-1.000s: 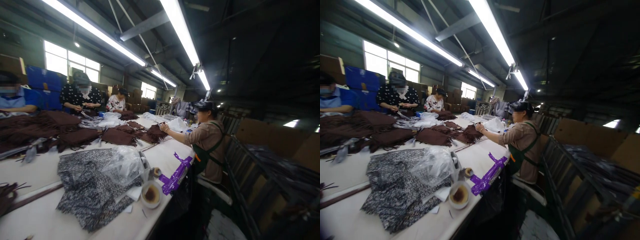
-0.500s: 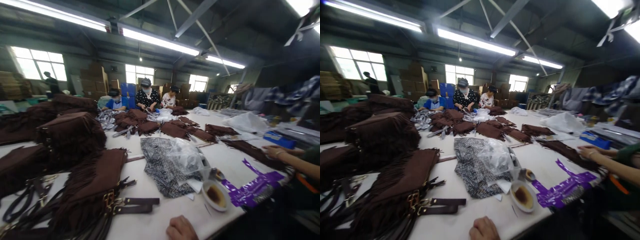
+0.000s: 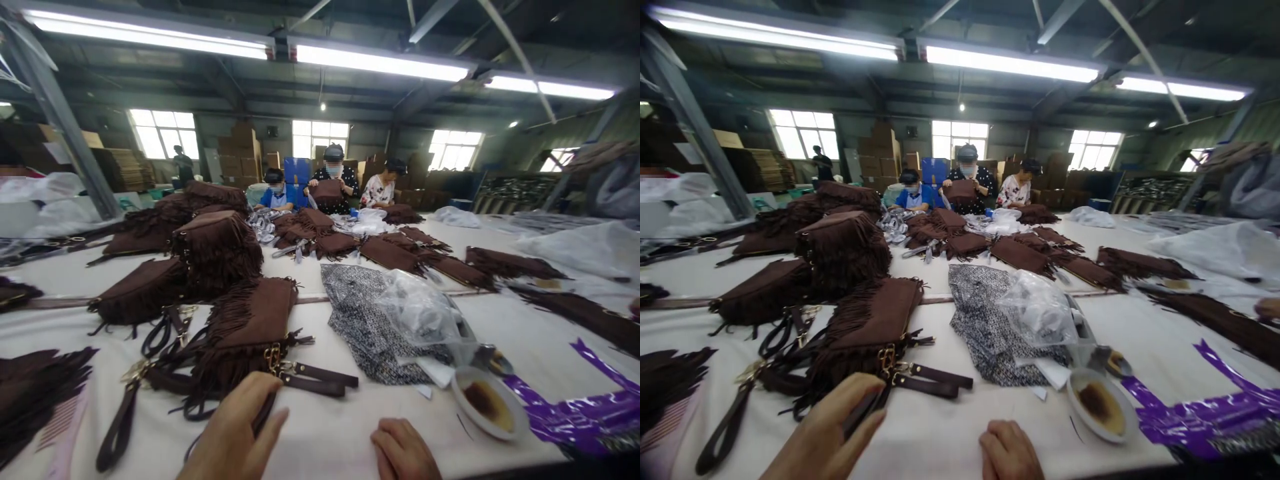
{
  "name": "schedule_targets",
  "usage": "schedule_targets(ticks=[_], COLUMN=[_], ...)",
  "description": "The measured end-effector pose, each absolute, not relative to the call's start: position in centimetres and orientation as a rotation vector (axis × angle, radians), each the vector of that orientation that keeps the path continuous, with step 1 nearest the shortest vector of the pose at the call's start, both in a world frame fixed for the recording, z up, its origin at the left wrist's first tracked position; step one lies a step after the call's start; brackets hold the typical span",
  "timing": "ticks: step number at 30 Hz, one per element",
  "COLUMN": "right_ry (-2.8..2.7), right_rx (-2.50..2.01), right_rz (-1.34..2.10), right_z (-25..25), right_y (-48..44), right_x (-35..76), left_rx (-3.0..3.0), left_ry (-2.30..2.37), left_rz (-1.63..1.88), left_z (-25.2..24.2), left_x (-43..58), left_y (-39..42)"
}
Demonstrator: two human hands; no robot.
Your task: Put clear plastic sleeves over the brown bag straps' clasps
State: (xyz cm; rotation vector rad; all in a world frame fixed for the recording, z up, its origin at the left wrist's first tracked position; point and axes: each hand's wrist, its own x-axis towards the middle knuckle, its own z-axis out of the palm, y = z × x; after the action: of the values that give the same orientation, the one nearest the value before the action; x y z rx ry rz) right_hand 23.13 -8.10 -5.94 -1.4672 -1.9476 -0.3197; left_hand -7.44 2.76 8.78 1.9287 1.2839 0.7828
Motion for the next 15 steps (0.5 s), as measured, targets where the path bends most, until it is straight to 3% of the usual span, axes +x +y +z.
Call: schedule_targets(ticks=[6,8,12,15], right_ry=[-1.804,-1.821,-1.808,-1.383], right_rx=[-1.363,-1.294,-1.237,-1.238], right_rz=[0.076,0.21,0.621,1.261], right_z=[-5.5,-5.9,-5.3,-2.6], right_y=[-7.0,-6.4,-5.6,-4.7], right_x=[20.5,19.3,17.0,14.4], left_rx=[2.272,2.28,2.215,1.909], left_ry=[1.791,1.819,1.74,1.489], left_rz=[0.146,0.097,0.406,0.779], left_z=[3.0,2.4,3.3,4.4], left_x=[-8.9,-9.5,-9.7,-7.6], left_y=[4.7,4.2,2.5,0.1])
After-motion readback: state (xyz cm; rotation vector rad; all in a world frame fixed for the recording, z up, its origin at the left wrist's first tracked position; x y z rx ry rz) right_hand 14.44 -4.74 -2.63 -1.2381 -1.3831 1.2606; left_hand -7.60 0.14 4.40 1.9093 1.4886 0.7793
